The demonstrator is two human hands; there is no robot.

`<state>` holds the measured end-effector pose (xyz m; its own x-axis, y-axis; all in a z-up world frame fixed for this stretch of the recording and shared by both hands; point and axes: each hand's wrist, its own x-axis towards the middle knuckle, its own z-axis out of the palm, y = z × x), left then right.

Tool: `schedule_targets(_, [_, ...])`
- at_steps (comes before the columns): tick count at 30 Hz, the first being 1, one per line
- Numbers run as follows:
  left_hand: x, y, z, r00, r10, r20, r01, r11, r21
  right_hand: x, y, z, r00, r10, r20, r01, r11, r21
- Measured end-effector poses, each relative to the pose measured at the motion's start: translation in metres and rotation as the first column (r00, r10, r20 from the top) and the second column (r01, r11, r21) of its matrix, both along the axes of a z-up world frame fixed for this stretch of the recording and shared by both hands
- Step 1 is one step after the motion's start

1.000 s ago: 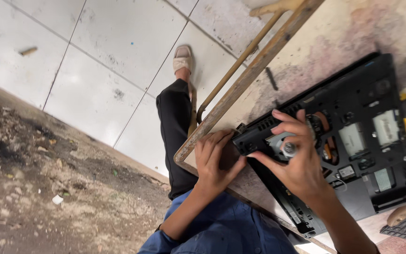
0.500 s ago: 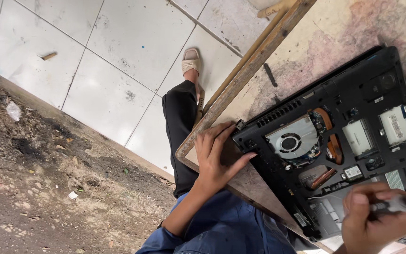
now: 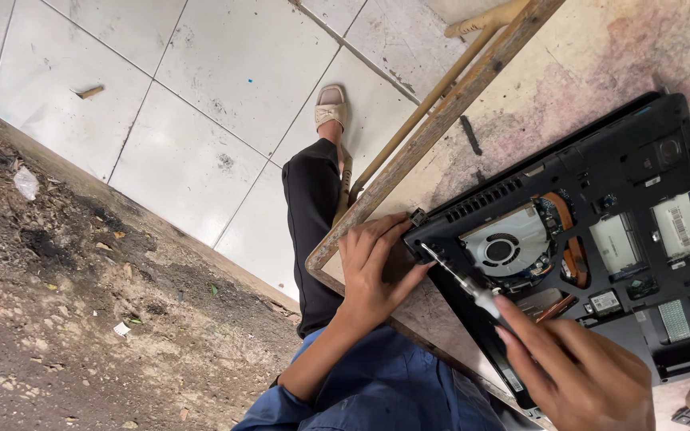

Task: The person uses a screwdriver to remove screws from the back of a disassembled laptop placed on a table. They place the removed screws into a small green container and continue unscrewing various parts of the laptop chassis.

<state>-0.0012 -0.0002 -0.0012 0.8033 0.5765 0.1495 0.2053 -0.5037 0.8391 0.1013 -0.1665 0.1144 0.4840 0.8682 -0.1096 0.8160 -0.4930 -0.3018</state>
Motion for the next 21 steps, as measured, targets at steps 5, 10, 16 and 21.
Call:
schedule_targets(5, [-0.002,0.001,-0.001,1.000,0.000,-0.011,0.000,1.000,-0.009,0.008,0.020,0.011,0.981,0.185,0.059,-0.170,0.966,-0.197])
schedule_targets(10, [-0.003,0.002,0.000,1.000,-0.003,-0.007,0.003,1.000,-0.020,0.004,0.068,0.030,0.955,0.272,0.118,-0.180,0.848,-0.499])
schedule_targets(16, [-0.006,-0.002,-0.012,0.998,-0.014,0.063,0.017,0.999,-0.047,-0.005,0.171,0.038,0.963,0.220,-0.158,-0.251,0.505,-0.826])
schedule_targets(21, [-0.010,-0.010,-0.025,0.999,0.014,0.033,-0.011,0.994,-0.110,-0.016,0.180,0.011,0.933,0.296,-0.203,-0.326,0.465,-0.823])
